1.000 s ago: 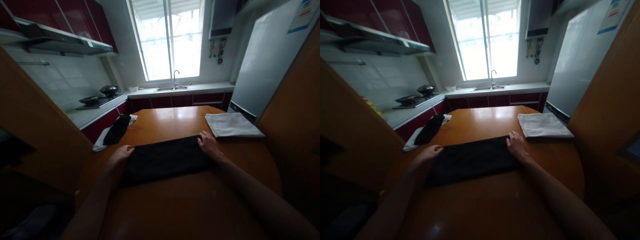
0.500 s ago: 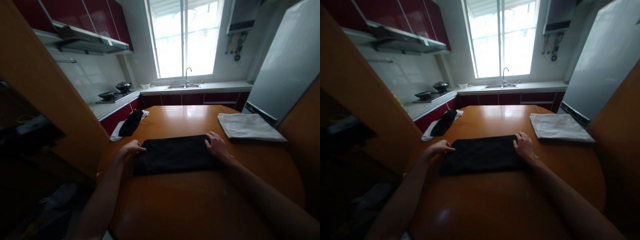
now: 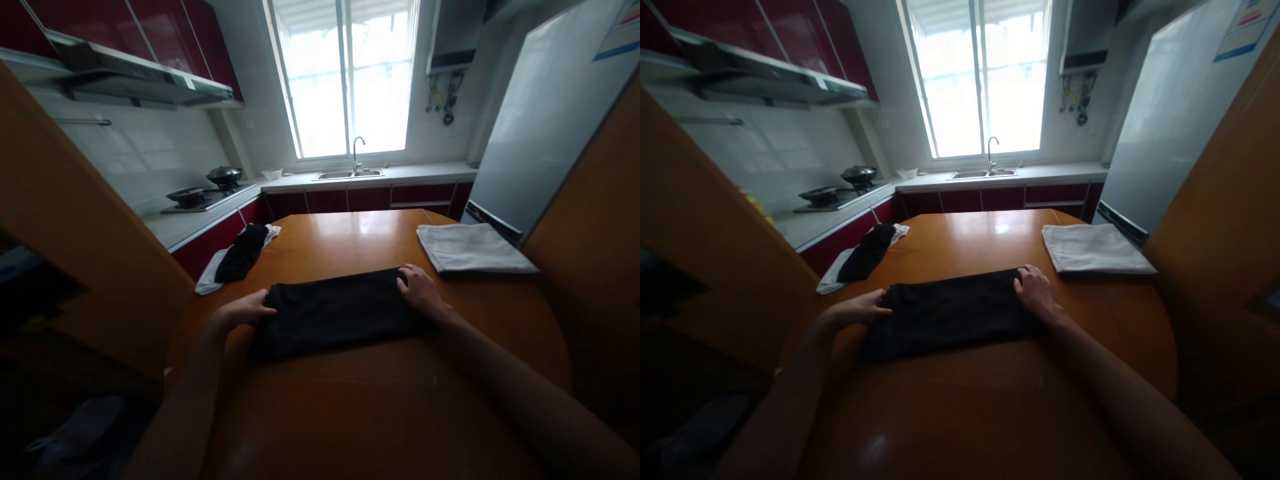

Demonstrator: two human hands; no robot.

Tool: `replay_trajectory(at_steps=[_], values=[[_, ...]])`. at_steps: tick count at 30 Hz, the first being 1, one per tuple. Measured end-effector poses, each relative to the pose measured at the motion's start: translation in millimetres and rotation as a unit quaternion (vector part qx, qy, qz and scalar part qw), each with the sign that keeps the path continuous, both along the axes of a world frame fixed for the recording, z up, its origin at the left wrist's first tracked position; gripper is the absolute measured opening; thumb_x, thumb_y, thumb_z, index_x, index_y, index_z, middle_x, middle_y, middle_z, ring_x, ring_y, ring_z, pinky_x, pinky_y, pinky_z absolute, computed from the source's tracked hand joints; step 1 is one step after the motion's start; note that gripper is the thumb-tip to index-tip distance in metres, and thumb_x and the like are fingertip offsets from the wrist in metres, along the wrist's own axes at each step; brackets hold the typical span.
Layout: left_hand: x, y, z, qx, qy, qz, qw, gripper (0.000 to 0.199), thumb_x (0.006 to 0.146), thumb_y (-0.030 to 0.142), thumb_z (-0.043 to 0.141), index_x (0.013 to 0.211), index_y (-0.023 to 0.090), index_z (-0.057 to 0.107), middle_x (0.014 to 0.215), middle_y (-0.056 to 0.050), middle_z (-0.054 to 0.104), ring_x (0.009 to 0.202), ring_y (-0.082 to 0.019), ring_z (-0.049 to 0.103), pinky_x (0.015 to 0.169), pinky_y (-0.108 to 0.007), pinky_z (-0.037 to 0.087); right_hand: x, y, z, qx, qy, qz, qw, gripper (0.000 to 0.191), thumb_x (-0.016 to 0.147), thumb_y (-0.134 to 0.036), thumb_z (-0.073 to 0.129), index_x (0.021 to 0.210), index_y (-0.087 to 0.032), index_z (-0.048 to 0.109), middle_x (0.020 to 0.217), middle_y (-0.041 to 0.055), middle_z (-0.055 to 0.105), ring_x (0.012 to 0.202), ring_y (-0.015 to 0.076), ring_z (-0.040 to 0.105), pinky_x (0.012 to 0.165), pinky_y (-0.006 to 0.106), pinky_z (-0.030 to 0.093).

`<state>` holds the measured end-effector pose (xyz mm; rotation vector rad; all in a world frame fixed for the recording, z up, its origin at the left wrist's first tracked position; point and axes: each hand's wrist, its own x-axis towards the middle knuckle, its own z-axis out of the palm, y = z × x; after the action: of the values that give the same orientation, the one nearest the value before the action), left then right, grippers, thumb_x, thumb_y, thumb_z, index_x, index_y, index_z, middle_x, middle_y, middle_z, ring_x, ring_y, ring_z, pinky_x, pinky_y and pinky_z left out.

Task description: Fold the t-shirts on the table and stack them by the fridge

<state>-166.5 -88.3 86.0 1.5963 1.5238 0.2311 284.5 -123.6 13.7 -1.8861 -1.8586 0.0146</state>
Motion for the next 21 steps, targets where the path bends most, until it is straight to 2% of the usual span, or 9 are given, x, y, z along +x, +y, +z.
replay_trajectory(at_steps=[3, 6, 8, 11, 12, 14, 17, 19, 21], values=[[-1.0, 0.5, -3.4, 0.014, 0.011, 0.011, 1.000, 0.064, 0.051, 0.043, 0.083, 0.101, 0.019, 0.051, 0.086, -0.002, 0.064, 0.076, -0.023, 0.065, 0.053, -0.024, 0.048, 0.0, 0.2, 0.6, -0.015, 0.002, -0.003, 1.000, 0.040, 0.095, -0.030, 0.053, 0.128, -0.009, 0.065, 0.139, 0.0200, 0.059, 0.129, 0.0318, 0.054, 0.110, 0.042, 0.040], [-3.3, 3.0, -6.2, 0.015, -0.008, 0.038, 0.999, 0.085, 0.052, 0.039, 0.084, 0.123, 0.017, 0.043, 0.091, -0.005, 0.065, 0.078, -0.025, 0.067, 0.055, -0.026, 0.050, 0.3, 1.0, -0.3, -0.019, 0.004, -0.001, 1.000, 0.040, 0.095, -0.030, 0.053, 0.127, -0.009, 0.066, 0.137, 0.0191, 0.060, 0.127, 0.0313, 0.055, 0.110, 0.041, 0.041], [-5.0, 4.7, -6.2, 0.023, -0.035, 0.055, 0.998, 0.102, 0.057, 0.036, 0.084, 0.140, 0.019, 0.029, 0.092, -0.005, 0.067, 0.075, -0.023, 0.068, 0.055, -0.026, 0.050, 0.0, 1.5, -1.1, -0.017, 0.010, 0.013, 1.000, 0.041, 0.096, -0.031, 0.052, 0.128, -0.009, 0.065, 0.137, 0.0185, 0.061, 0.128, 0.0302, 0.055, 0.111, 0.040, 0.040], [-7.1, 8.5, -5.7, 0.054, -0.062, 0.055, 0.995, 0.108, 0.062, 0.037, 0.081, 0.150, 0.024, 0.019, 0.086, -0.001, 0.067, 0.068, -0.021, 0.067, 0.055, -0.025, 0.049, -2.5, 1.5, -2.5, -0.016, 0.016, 0.057, 0.998, 0.044, 0.097, -0.033, 0.051, 0.131, -0.009, 0.063, 0.142, 0.0172, 0.058, 0.132, 0.0279, 0.052, 0.113, 0.037, 0.037], [-7.7, 10.5, -5.9, 0.066, -0.069, 0.054, 0.994, 0.104, 0.063, 0.039, 0.080, 0.150, 0.025, 0.023, 0.085, -0.001, 0.067, 0.068, -0.021, 0.067, 0.056, -0.026, 0.050, -3.9, 1.2, -3.1, -0.019, 0.011, 0.071, 0.997, 0.045, 0.097, -0.034, 0.051, 0.133, -0.009, 0.062, 0.144, 0.0170, 0.056, 0.135, 0.0279, 0.049, 0.115, 0.038, 0.035], [-9.2, 15.4, -7.4, 0.095, -0.072, 0.061, 0.991, 0.089, 0.063, 0.042, 0.079, 0.141, 0.023, 0.041, 0.086, -0.002, 0.069, 0.071, -0.022, 0.068, 0.058, -0.027, 0.052, -7.5, 0.0, -4.9, -0.035, -0.006, 0.089, 0.995, 0.048, 0.097, -0.037, 0.052, 0.137, -0.011, 0.060, 0.150, 0.0168, 0.050, 0.142, 0.0290, 0.042, 0.118, 0.042, 0.030], [-14.0, 22.3, -10.1, 0.156, -0.057, 0.065, 0.984, 0.062, 0.061, 0.051, 0.079, 0.113, 0.019, 0.066, 0.100, -0.007, 0.072, 0.087, -0.026, 0.070, 0.069, -0.029, 0.055, -13.4, -2.4, -8.6, -0.074, -0.029, 0.099, 0.992, 0.055, 0.099, -0.042, 0.048, 0.145, -0.013, 0.052, 0.158, 0.0172, 0.038, 0.150, 0.0303, 0.028, 0.122, 0.048, 0.020], [-19.4, 23.8, -10.4, 0.164, -0.049, 0.039, 0.985, 0.059, 0.062, 0.057, 0.079, 0.106, 0.019, 0.073, 0.115, -0.009, 0.072, 0.104, -0.030, 0.068, 0.081, -0.031, 0.056, -16.9, -3.6, -11.5, -0.101, -0.039, 0.095, 0.990, 0.059, 0.100, -0.045, 0.045, 0.149, -0.014, 0.047, 0.162, 0.0177, 0.031, 0.152, 0.0304, 0.020, 0.122, 0.050, 0.016], [-25.9, 22.4, -9.7, 0.142, -0.038, 0.003, 0.989, 0.066, 0.064, 0.060, 0.079, 0.116, 0.022, 0.073, 0.129, -0.010, 0.068, 0.119, -0.033, 0.062, 0.093, -0.032, 0.053, -19.5, -4.1, -14.3, -0.126, -0.046, 0.087, 0.987, 0.062, 0.100, -0.048, 0.043, 0.152, -0.015, 0.043, 0.164, 0.0179, 0.025, 0.154, 0.0302, 0.014, 0.122, 0.051, 0.013]])
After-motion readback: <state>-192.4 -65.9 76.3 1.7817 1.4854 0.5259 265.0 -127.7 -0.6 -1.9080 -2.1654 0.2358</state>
